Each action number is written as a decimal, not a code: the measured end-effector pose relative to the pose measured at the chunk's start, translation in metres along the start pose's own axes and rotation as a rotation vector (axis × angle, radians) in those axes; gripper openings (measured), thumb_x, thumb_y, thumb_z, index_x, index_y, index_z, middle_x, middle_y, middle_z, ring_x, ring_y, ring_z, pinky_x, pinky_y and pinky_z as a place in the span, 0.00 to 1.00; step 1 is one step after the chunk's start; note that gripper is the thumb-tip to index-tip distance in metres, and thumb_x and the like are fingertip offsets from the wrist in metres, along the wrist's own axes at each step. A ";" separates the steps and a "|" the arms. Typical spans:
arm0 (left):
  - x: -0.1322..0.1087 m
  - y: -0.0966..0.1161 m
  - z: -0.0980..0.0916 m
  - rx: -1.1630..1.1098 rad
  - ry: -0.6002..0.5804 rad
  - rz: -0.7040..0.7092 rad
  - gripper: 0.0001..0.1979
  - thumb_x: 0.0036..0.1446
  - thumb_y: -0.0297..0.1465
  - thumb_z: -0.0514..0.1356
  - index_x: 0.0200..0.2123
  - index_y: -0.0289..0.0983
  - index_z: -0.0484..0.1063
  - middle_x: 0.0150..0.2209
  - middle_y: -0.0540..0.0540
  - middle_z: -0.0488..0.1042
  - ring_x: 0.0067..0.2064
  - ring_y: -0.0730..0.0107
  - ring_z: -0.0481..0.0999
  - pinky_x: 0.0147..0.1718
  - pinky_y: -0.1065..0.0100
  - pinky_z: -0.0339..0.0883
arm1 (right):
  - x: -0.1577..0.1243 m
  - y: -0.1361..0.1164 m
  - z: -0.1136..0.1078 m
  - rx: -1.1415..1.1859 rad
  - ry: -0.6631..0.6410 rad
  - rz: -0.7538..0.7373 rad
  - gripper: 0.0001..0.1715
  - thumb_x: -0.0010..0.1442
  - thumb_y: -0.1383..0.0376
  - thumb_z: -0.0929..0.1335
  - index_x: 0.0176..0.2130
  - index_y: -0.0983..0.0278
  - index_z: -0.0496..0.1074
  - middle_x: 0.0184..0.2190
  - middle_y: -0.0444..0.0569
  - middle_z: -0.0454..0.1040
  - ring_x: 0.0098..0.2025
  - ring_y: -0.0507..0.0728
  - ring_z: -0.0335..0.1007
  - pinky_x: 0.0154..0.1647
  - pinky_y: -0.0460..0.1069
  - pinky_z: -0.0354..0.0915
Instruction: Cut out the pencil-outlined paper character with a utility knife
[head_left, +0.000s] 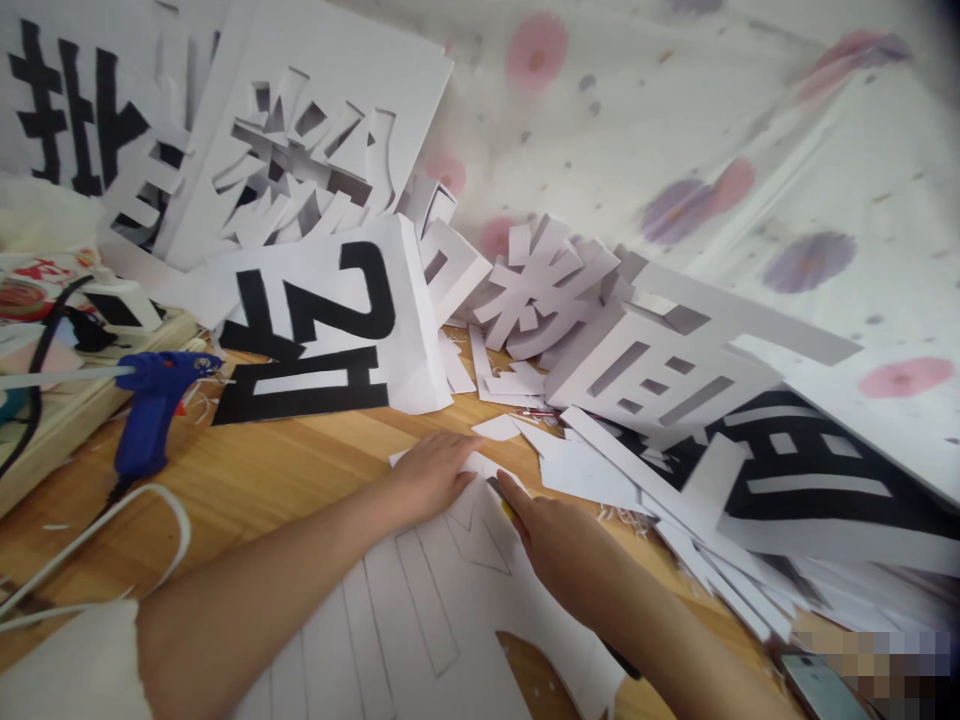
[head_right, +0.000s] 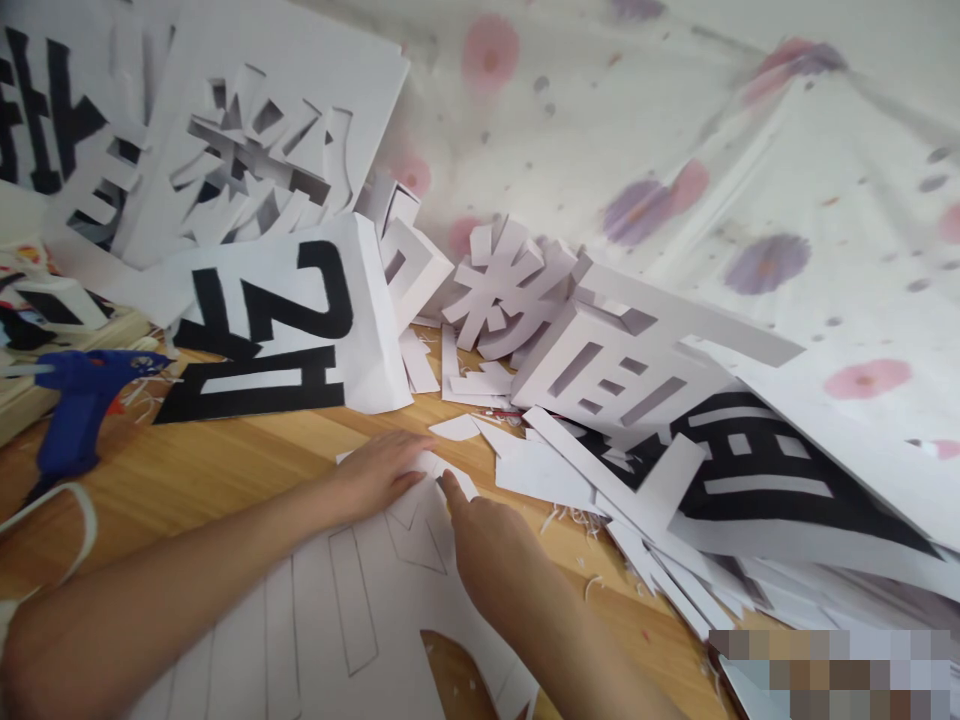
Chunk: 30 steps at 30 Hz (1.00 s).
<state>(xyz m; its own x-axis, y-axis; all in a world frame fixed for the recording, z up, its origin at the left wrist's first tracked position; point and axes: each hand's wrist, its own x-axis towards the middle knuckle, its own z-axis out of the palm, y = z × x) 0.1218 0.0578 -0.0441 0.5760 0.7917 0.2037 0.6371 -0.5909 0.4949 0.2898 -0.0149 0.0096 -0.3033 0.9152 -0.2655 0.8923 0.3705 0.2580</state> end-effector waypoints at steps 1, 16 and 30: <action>0.000 0.000 0.000 0.000 -0.001 -0.001 0.18 0.58 0.31 0.53 0.53 0.38 0.60 0.53 0.43 0.67 0.54 0.60 0.64 0.53 0.56 0.57 | -0.001 0.001 0.002 0.001 0.024 -0.006 0.30 0.59 0.74 0.56 0.60 0.65 0.50 0.22 0.45 0.69 0.20 0.52 0.64 0.17 0.47 0.42; -0.002 0.001 -0.002 -0.010 -0.007 0.008 0.18 0.59 0.31 0.52 0.53 0.36 0.59 0.54 0.42 0.66 0.55 0.62 0.63 0.53 0.59 0.56 | -0.010 -0.002 0.010 0.048 0.052 0.041 0.32 0.56 0.76 0.59 0.59 0.64 0.54 0.21 0.44 0.70 0.17 0.49 0.63 0.15 0.46 0.39; -0.001 0.001 0.000 -0.006 0.007 0.023 0.18 0.59 0.30 0.53 0.53 0.34 0.60 0.53 0.41 0.67 0.54 0.60 0.64 0.53 0.58 0.56 | 0.000 0.008 0.007 0.395 0.059 0.121 0.27 0.62 0.68 0.56 0.60 0.59 0.53 0.37 0.51 0.75 0.38 0.60 0.72 0.32 0.50 0.61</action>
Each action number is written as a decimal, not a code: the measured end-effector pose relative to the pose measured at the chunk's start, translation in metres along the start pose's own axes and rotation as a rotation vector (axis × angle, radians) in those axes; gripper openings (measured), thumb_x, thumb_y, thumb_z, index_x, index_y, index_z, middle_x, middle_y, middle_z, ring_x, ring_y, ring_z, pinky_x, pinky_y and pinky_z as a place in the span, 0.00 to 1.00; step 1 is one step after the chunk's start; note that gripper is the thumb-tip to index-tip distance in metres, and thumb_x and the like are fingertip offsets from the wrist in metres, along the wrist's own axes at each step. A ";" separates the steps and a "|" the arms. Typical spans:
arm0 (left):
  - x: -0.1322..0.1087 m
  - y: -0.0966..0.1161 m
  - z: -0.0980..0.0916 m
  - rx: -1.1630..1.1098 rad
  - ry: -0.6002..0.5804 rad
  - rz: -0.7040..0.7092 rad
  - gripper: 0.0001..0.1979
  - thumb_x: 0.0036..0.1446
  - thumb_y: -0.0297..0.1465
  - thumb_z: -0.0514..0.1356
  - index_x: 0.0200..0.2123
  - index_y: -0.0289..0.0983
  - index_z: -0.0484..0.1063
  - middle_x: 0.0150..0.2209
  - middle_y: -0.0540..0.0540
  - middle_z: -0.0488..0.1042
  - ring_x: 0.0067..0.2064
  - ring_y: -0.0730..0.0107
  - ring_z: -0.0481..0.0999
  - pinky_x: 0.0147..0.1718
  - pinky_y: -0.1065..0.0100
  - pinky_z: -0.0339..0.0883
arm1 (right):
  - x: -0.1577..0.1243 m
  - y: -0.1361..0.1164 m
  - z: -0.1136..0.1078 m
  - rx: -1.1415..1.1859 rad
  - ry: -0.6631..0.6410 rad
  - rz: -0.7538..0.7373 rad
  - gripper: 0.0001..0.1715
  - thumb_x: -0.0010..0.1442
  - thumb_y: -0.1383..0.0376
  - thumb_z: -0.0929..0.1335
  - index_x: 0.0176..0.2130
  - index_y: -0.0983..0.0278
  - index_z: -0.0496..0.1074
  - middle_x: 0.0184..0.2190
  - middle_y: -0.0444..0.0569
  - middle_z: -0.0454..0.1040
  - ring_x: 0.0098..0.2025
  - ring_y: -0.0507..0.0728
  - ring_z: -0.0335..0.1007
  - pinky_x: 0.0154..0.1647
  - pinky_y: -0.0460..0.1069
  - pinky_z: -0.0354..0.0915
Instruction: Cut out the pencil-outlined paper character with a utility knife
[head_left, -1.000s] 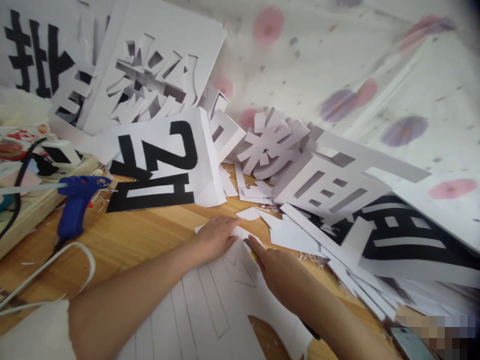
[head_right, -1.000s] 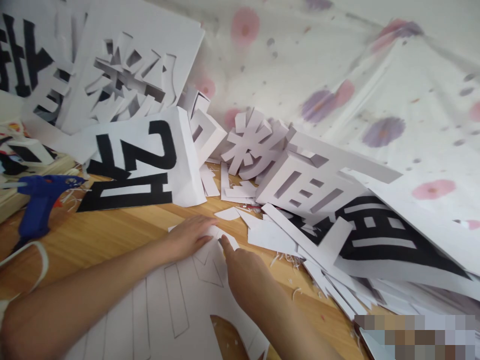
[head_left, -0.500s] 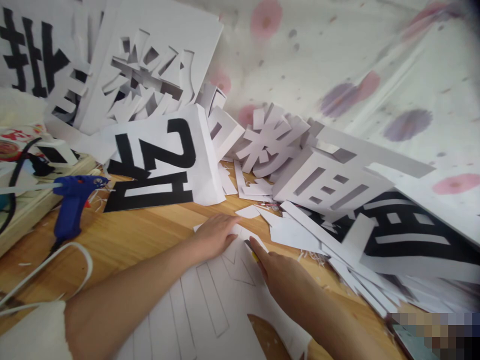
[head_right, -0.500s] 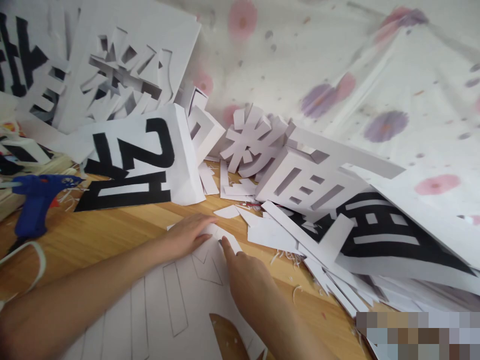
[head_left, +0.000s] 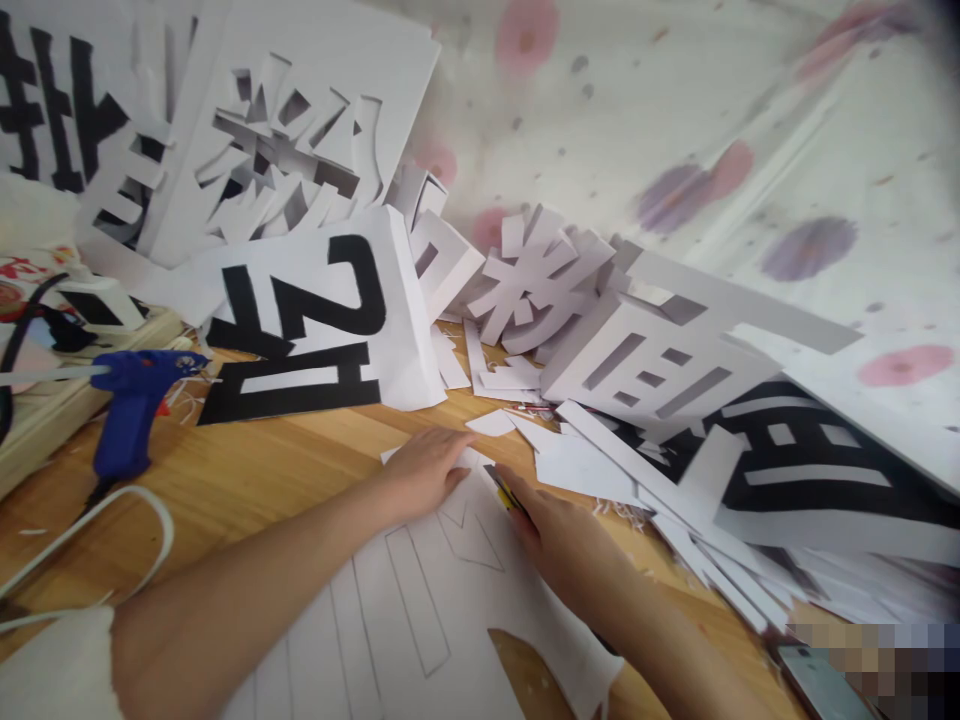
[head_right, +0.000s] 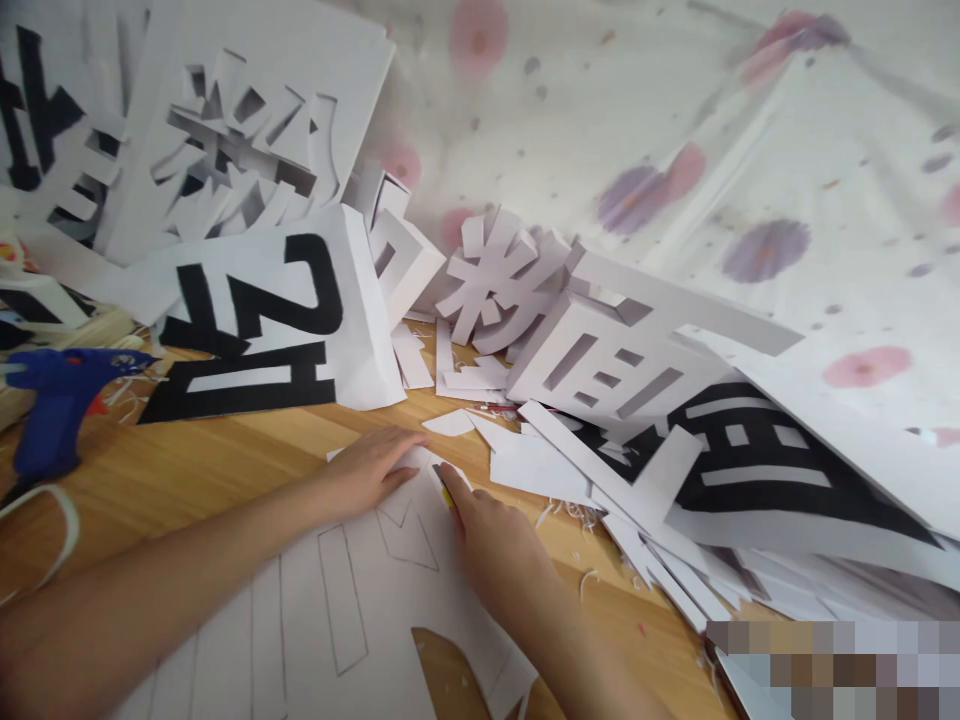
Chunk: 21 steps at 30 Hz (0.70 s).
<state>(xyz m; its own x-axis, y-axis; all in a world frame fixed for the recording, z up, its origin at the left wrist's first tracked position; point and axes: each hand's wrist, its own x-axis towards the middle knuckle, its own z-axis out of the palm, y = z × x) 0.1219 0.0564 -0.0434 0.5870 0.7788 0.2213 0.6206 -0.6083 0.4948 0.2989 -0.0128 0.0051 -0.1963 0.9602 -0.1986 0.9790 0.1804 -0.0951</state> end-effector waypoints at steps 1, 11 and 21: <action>0.000 0.000 0.000 0.003 0.000 0.004 0.18 0.59 0.30 0.53 0.53 0.35 0.60 0.53 0.41 0.67 0.54 0.60 0.64 0.53 0.58 0.56 | 0.002 -0.001 -0.001 -0.007 -0.004 -0.006 0.27 0.62 0.68 0.56 0.60 0.59 0.53 0.37 0.52 0.75 0.39 0.60 0.72 0.33 0.50 0.61; 0.001 0.001 -0.001 0.013 -0.017 -0.013 0.18 0.59 0.29 0.52 0.53 0.34 0.60 0.53 0.42 0.67 0.55 0.61 0.63 0.53 0.59 0.56 | 0.008 -0.006 -0.002 -0.097 -0.008 -0.034 0.28 0.60 0.71 0.57 0.59 0.59 0.55 0.33 0.48 0.76 0.33 0.57 0.73 0.27 0.47 0.58; -0.001 0.000 -0.001 0.005 -0.004 0.000 0.18 0.59 0.30 0.52 0.53 0.36 0.60 0.53 0.42 0.67 0.55 0.61 0.63 0.53 0.58 0.56 | 0.006 -0.011 -0.007 -0.160 -0.032 -0.046 0.28 0.60 0.72 0.56 0.59 0.60 0.54 0.31 0.49 0.76 0.31 0.56 0.73 0.24 0.46 0.55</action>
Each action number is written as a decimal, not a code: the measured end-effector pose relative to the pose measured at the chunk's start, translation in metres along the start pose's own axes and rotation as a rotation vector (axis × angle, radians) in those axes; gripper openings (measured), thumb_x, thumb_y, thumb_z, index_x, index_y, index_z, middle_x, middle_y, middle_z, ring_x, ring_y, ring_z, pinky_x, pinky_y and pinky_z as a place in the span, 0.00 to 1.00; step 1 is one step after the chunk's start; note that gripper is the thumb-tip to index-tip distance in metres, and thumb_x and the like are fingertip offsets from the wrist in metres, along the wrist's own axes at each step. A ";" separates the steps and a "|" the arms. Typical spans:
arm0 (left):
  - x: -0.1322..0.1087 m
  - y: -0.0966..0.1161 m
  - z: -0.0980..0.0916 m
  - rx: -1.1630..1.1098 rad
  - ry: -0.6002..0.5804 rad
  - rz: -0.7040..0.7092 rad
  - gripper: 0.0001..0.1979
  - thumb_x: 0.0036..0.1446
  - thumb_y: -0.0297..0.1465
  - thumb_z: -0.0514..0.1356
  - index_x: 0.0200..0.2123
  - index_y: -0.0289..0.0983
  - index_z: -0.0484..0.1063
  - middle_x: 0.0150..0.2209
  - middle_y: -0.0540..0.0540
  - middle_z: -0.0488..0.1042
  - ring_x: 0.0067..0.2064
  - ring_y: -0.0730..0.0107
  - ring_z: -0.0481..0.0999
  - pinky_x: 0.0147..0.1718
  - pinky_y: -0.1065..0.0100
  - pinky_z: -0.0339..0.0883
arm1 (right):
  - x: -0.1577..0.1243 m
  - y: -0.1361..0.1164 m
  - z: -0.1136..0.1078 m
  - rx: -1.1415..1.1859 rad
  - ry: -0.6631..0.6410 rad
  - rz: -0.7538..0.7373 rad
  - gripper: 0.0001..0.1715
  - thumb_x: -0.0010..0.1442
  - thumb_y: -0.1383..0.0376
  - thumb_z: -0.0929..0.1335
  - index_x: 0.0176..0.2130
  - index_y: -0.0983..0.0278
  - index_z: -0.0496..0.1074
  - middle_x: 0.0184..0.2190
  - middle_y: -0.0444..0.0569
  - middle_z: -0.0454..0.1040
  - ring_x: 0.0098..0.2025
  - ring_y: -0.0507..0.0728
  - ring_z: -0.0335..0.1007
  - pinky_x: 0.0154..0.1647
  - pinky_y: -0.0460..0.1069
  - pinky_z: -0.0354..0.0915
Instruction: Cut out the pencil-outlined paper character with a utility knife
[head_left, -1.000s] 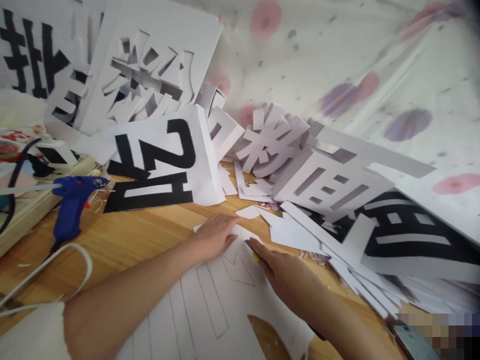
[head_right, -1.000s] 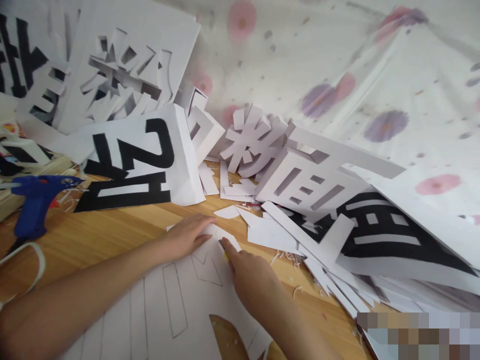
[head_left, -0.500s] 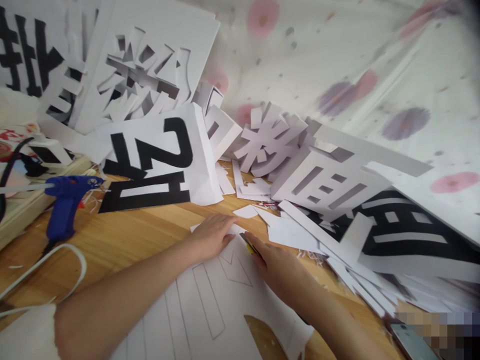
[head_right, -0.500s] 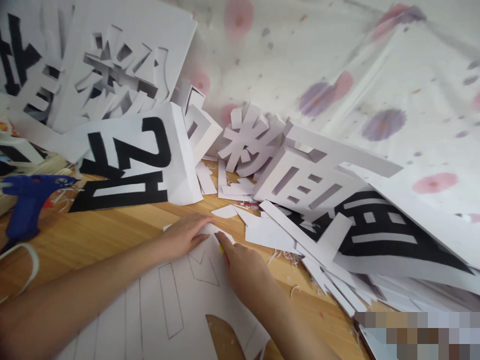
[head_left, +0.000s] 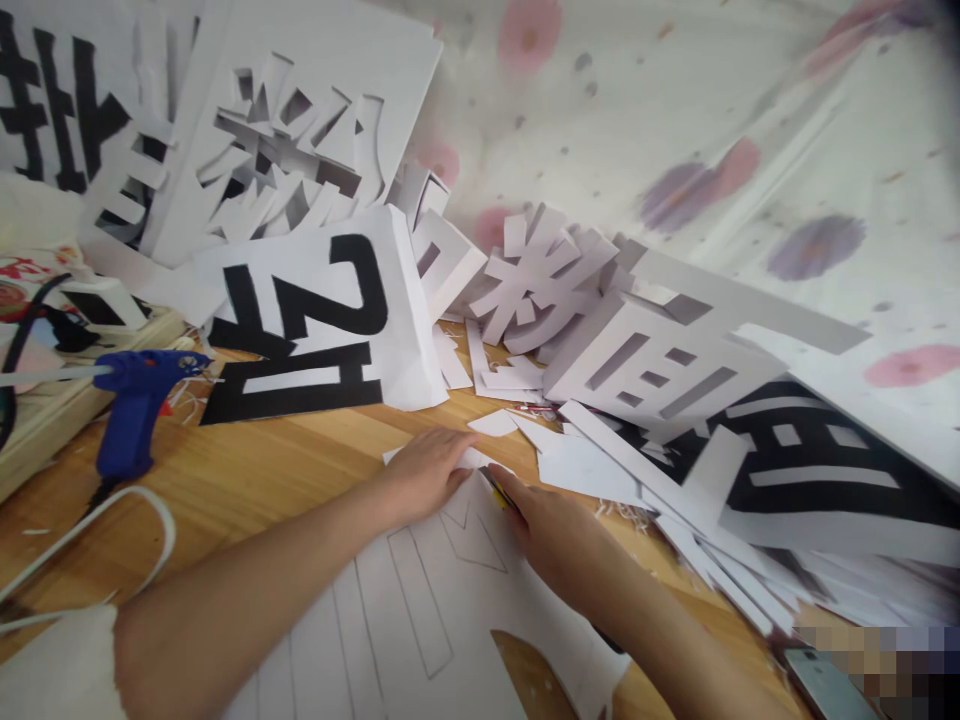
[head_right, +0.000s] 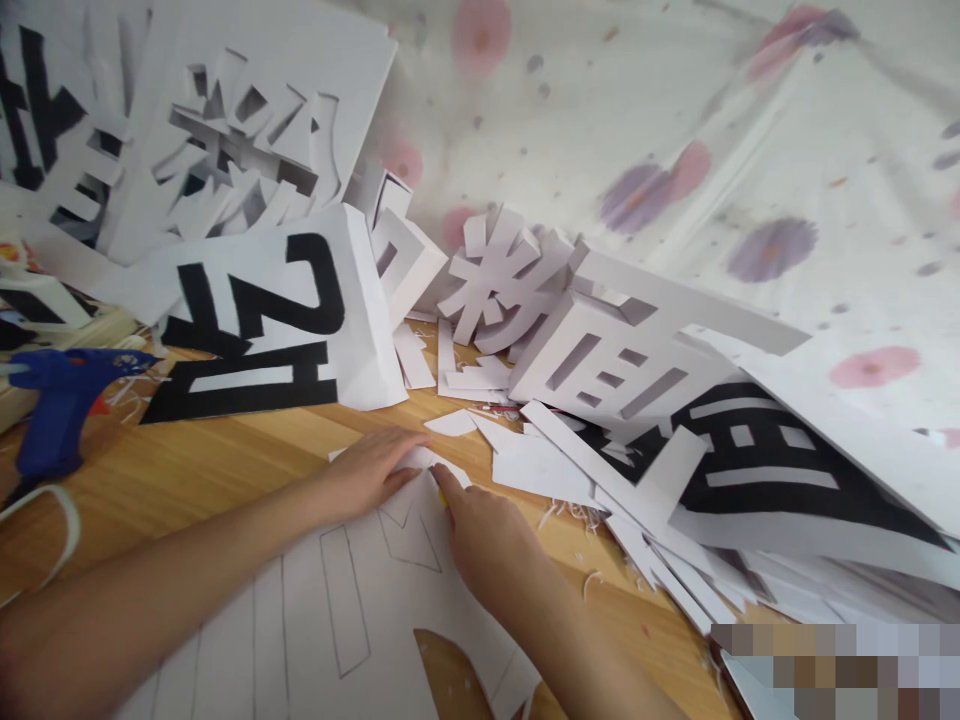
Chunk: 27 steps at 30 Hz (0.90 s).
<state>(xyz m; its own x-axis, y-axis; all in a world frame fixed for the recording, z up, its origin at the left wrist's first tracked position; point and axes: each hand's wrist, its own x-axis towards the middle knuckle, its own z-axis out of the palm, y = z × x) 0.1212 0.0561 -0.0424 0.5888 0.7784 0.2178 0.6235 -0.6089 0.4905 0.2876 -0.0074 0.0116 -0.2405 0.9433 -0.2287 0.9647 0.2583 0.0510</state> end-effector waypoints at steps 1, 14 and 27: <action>0.000 0.000 0.000 0.001 -0.001 -0.006 0.18 0.59 0.30 0.52 0.53 0.36 0.60 0.53 0.42 0.67 0.55 0.61 0.63 0.53 0.58 0.56 | 0.000 -0.001 0.000 -0.020 -0.006 -0.008 0.28 0.60 0.72 0.56 0.59 0.61 0.54 0.30 0.49 0.76 0.30 0.56 0.72 0.24 0.46 0.54; 0.001 -0.001 0.003 0.000 -0.017 -0.045 0.19 0.58 0.31 0.53 0.53 0.36 0.61 0.54 0.43 0.66 0.55 0.60 0.63 0.55 0.57 0.54 | 0.007 -0.003 -0.014 -0.042 -0.096 -0.017 0.27 0.61 0.71 0.55 0.60 0.64 0.52 0.27 0.50 0.74 0.28 0.56 0.70 0.21 0.46 0.49; 0.002 -0.001 0.003 0.007 -0.011 -0.063 0.17 0.59 0.30 0.52 0.52 0.38 0.61 0.53 0.44 0.68 0.54 0.61 0.64 0.52 0.58 0.56 | -0.001 -0.002 -0.003 -0.115 0.012 -0.072 0.25 0.61 0.71 0.56 0.57 0.64 0.56 0.21 0.46 0.69 0.20 0.51 0.64 0.18 0.46 0.44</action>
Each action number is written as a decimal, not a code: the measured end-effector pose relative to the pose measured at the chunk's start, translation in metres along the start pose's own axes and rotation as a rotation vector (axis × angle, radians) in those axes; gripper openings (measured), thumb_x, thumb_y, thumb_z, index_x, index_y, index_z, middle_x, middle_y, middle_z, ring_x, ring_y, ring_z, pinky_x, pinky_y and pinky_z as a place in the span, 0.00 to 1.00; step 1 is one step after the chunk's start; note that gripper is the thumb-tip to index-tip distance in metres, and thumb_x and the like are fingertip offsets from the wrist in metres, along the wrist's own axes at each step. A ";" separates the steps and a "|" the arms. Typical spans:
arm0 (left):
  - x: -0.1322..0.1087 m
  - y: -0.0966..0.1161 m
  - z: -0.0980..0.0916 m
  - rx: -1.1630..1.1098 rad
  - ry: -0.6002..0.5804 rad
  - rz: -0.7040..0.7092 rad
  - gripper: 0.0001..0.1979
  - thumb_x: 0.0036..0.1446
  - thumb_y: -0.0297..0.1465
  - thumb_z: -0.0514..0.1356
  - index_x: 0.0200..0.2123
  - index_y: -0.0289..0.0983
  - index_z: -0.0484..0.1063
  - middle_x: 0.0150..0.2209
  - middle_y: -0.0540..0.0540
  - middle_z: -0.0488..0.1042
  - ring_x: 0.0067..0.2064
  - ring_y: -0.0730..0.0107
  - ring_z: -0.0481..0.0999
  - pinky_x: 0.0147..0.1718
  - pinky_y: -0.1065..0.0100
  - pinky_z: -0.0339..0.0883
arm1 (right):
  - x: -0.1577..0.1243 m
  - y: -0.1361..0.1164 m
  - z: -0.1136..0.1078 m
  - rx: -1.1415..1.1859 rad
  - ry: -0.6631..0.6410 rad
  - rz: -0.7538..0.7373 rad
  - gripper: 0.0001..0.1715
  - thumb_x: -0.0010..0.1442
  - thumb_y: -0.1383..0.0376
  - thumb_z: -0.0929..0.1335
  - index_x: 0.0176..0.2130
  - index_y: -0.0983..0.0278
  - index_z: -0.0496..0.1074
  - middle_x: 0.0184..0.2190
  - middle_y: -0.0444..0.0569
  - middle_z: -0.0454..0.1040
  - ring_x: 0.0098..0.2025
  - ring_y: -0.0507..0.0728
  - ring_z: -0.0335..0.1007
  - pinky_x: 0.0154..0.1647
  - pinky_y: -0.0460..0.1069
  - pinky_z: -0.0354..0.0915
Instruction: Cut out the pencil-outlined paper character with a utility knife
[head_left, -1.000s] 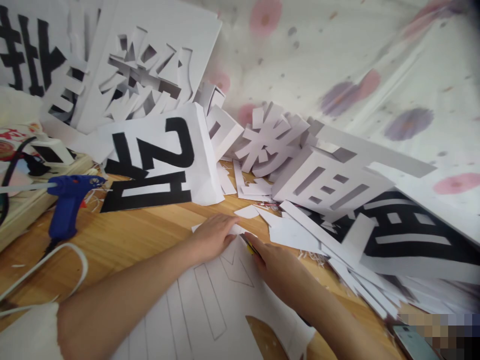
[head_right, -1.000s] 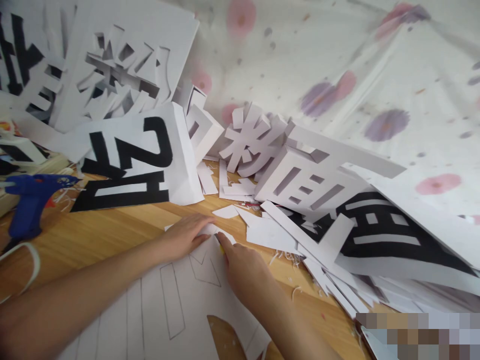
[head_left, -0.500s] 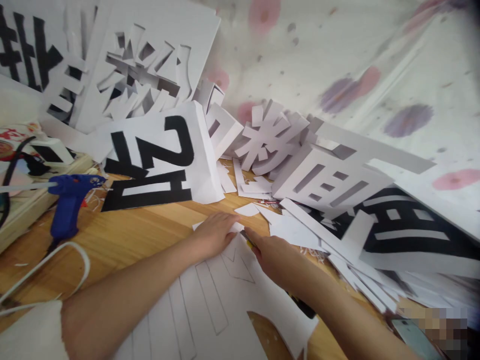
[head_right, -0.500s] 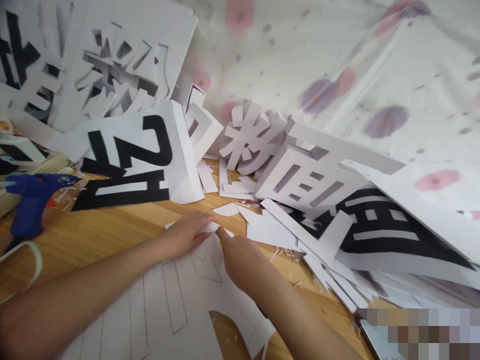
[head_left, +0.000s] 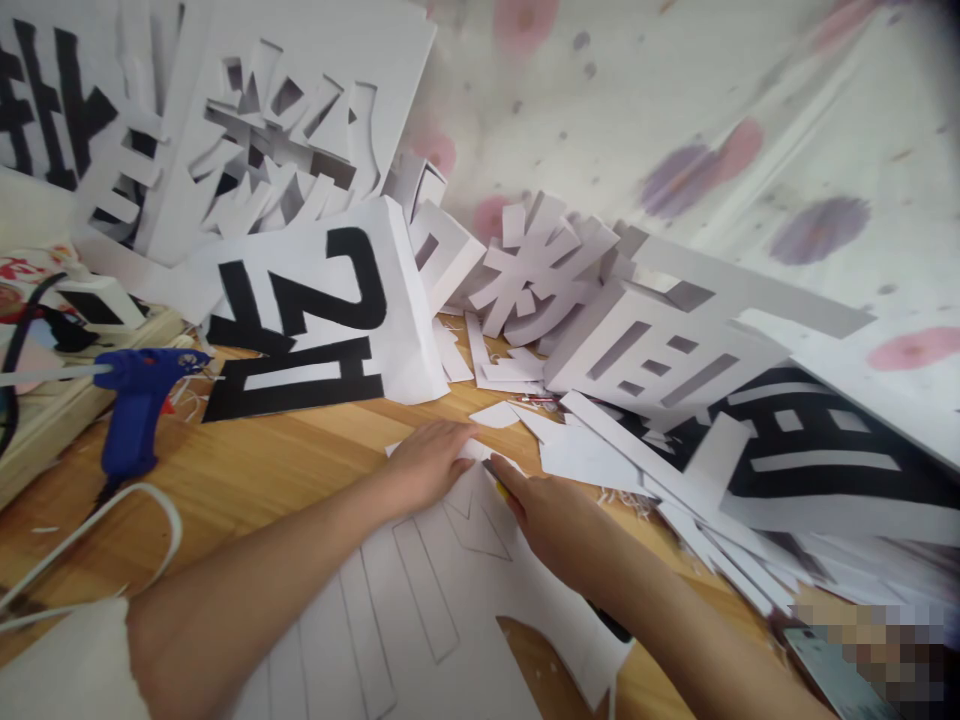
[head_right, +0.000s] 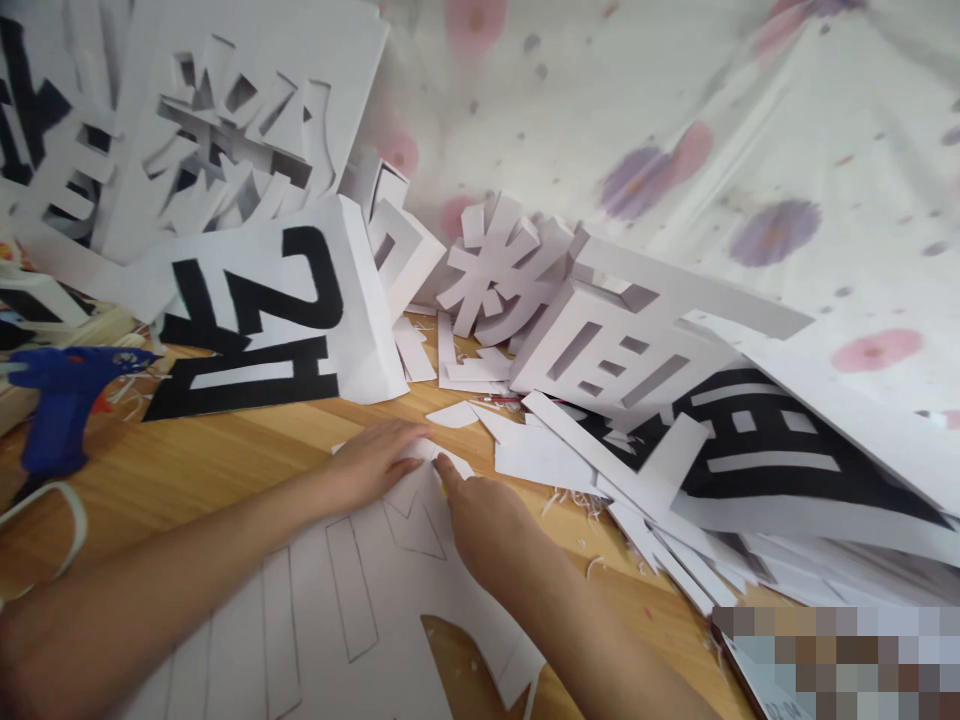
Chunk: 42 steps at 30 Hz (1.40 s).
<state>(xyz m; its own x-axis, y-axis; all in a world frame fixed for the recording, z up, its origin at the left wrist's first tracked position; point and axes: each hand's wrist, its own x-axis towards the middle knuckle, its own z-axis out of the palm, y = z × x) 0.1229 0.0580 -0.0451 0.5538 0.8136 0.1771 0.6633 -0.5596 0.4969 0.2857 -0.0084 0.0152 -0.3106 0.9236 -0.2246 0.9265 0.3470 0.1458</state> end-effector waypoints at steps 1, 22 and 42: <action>0.000 0.000 0.000 -0.004 0.002 0.000 0.17 0.59 0.30 0.53 0.52 0.38 0.61 0.52 0.45 0.68 0.54 0.61 0.64 0.52 0.58 0.57 | 0.000 0.001 0.001 -0.003 0.002 -0.004 0.24 0.62 0.71 0.56 0.57 0.64 0.57 0.22 0.46 0.70 0.21 0.51 0.64 0.18 0.46 0.45; -0.001 0.004 -0.005 0.017 -0.025 -0.010 0.15 0.60 0.32 0.51 0.51 0.38 0.60 0.51 0.43 0.68 0.53 0.61 0.65 0.50 0.60 0.58 | -0.011 0.008 0.010 0.042 0.024 -0.010 0.31 0.57 0.74 0.57 0.60 0.60 0.53 0.22 0.45 0.70 0.22 0.51 0.66 0.19 0.46 0.45; 0.000 0.002 -0.002 0.061 -0.015 0.007 0.13 0.59 0.32 0.52 0.48 0.38 0.61 0.49 0.44 0.69 0.52 0.61 0.66 0.50 0.60 0.59 | -0.020 0.006 0.010 0.009 -0.051 0.056 0.31 0.59 0.74 0.58 0.61 0.60 0.51 0.25 0.47 0.74 0.24 0.53 0.69 0.18 0.47 0.44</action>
<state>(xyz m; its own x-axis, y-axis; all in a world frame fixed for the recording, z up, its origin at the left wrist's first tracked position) 0.1231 0.0577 -0.0424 0.5660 0.8073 0.1672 0.6886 -0.5745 0.4425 0.2995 -0.0267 0.0107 -0.2471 0.9321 -0.2649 0.9440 0.2932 0.1511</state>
